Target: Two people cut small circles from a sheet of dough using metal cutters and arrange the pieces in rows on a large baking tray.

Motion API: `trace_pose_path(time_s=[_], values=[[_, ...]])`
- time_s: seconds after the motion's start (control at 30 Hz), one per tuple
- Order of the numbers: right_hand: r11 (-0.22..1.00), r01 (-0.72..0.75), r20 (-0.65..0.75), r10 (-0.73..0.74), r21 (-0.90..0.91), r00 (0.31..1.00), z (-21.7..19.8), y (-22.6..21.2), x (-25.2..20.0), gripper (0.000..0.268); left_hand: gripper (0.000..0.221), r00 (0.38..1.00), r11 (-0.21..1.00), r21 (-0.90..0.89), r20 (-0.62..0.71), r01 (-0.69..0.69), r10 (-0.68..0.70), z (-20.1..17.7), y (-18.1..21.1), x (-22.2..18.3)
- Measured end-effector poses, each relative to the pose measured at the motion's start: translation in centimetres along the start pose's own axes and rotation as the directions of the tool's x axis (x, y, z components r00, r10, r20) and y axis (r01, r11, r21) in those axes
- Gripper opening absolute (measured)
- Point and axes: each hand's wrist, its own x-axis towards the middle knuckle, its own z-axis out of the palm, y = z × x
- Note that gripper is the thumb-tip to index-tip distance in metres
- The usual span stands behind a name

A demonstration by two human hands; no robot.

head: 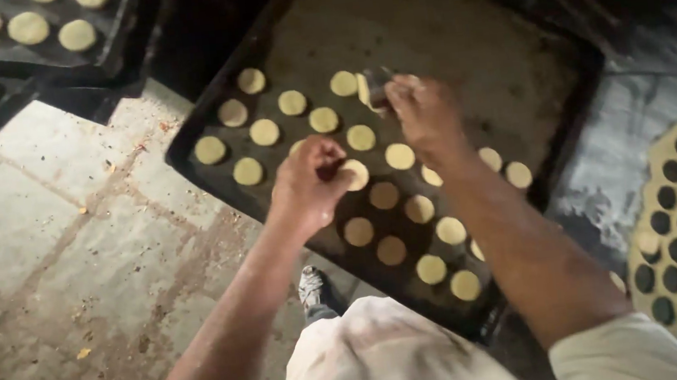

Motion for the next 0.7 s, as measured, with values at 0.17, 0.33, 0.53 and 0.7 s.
trace_pose_path(time_s=[0.17,0.33,0.53,0.7], values=[[0.663,0.458,0.039,-0.544,-0.593,0.838,8.2,-2.1,4.8,0.016,0.03,0.991,0.99,0.137,-0.119,-0.038,0.055,-6.5,-1.6,4.5],[0.502,0.506,0.114,-0.623,-0.701,0.774,6.0,-3.6,5.2,0.011,0.025,0.993,0.976,0.214,-0.102,-0.038,0.061,-10.0,1.3,8.5],[0.647,0.391,-0.01,-0.525,-0.654,0.851,-1.1,-6.8,-3.0,0.025,0.027,0.905,0.864,0.373,-0.126,-0.337,0.407,-10.3,-1.4,18.5],[0.63,-0.02,-0.204,-0.222,-0.776,0.954,-8.0,-7.4,-12.3,0.036,0.039,0.842,0.79,0.472,-0.163,-0.392,0.515,-10.0,-1.8,20.2]])
